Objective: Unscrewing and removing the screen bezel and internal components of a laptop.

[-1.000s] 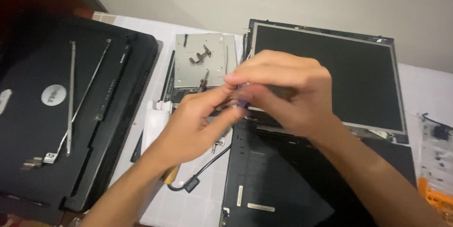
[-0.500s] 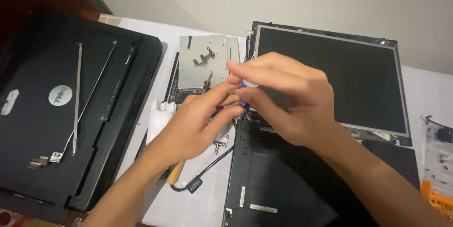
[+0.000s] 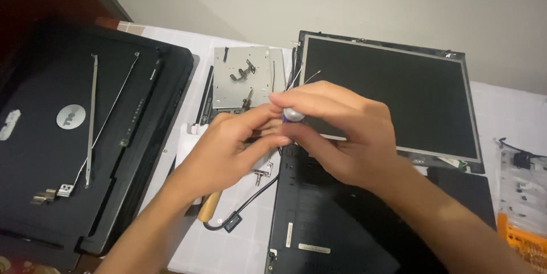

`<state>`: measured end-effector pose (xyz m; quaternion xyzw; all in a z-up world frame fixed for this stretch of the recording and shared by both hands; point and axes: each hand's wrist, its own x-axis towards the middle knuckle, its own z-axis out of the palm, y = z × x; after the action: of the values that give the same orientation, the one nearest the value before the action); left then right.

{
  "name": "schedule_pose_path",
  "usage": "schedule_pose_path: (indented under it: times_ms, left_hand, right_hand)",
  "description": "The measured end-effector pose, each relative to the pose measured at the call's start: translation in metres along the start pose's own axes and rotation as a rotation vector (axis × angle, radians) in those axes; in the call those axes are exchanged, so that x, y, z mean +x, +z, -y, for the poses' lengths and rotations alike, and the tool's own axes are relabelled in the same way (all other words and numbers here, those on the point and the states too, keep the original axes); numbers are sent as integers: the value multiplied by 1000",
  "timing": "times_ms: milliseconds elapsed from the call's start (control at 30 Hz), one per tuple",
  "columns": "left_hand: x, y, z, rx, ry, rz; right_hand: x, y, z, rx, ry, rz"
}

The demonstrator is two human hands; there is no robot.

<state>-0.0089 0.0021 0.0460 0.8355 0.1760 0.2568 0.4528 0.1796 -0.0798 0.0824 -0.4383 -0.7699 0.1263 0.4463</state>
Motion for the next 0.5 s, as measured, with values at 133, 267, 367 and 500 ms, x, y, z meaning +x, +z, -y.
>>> schedule_pose_path:
  times_ms: [133,267,367,500]
  left_hand:
    - [5,15,6,-36,52,-198]
    - [-1,19,8,-4,132,-239]
    - [1,15,2,-8,35,-145]
    - [2,15,-3,14,-133,-74]
  right_hand:
    - [4,10,-5,-213,-112,-212]
    - [3,-5,7,-229,7,-53]
    - [12,-23,17,113,82,109]
    - [5,-8,3,136,52,-22]
